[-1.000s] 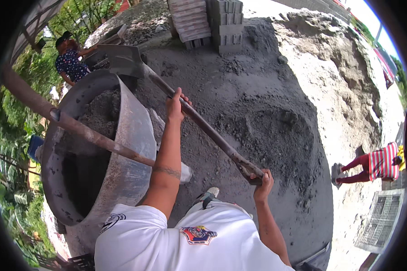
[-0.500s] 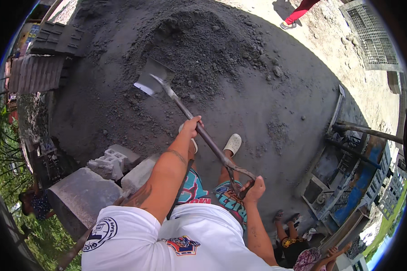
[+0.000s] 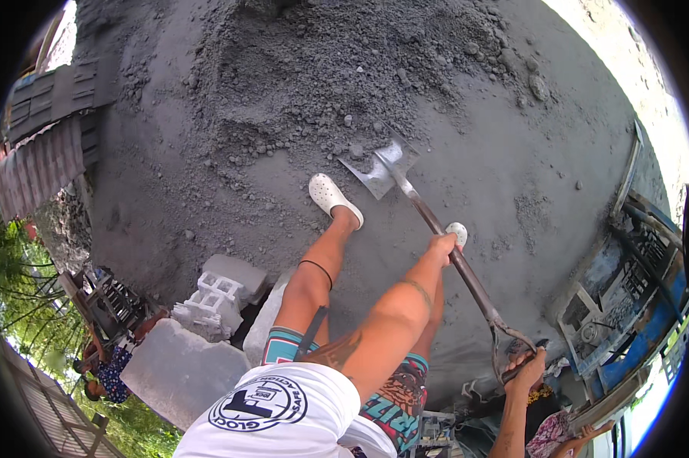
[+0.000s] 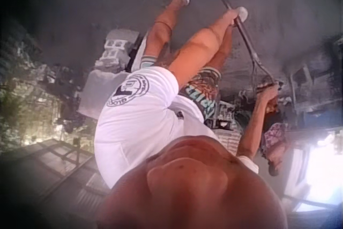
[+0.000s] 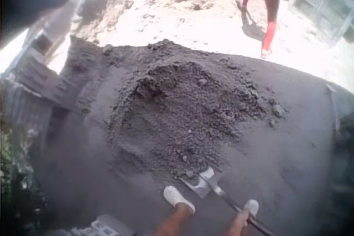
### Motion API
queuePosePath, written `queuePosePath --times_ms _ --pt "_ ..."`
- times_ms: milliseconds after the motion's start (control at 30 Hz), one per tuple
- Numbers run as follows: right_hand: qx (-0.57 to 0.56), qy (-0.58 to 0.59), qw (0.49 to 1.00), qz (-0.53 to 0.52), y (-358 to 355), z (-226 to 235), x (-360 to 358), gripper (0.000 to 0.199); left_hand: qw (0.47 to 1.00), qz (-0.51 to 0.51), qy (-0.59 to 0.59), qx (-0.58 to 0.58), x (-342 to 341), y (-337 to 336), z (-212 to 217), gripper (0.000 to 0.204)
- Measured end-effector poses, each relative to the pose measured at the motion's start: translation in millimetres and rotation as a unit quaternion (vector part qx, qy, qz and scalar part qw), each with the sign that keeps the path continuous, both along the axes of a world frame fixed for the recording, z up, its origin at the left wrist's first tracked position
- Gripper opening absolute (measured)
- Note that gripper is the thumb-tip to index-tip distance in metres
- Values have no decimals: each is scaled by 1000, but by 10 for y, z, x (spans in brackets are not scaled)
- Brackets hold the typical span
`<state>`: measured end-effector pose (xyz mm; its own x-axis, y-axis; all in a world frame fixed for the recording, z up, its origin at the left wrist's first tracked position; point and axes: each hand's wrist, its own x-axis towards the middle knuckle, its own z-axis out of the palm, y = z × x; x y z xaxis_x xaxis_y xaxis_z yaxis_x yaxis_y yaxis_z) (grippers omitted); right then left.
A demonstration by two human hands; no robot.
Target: The person shovels cement mixture from a pile on the ground into a cement mixer using a shovel.
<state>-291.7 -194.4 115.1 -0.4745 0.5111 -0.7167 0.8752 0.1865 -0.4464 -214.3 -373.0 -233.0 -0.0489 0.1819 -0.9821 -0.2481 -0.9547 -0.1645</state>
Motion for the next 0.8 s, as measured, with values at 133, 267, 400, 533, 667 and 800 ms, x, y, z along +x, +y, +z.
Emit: queuePosePath --times_ms 133,267,400,533,667,800 --pt "-54 -9 998 -15 -1379 -672 630 30 999 10 -14 -32 368 -1908 -292 10" --pt "-84 -8 995 -42 -1725 -859 1200 30 996 -30 -27 -85 693 -2447 -282 9" --pt "-129 -12 990 -55 -1584 -1059 1507 30 993 -40 -52 -101 922 -2460 -320 11" --pt "-179 10 981 -76 -1263 -1017 1735 25 984 -123 -31 -128 1085 -2235 -110 10" --pt "-236 5 967 -101 -636 -876 1709 24 977 -98 -74 -175 1114 -1922 320 9" --pt "-283 -8 956 -82 80 -565 1623 27 966 -47 -101 -234 1219 -1463 912 8"
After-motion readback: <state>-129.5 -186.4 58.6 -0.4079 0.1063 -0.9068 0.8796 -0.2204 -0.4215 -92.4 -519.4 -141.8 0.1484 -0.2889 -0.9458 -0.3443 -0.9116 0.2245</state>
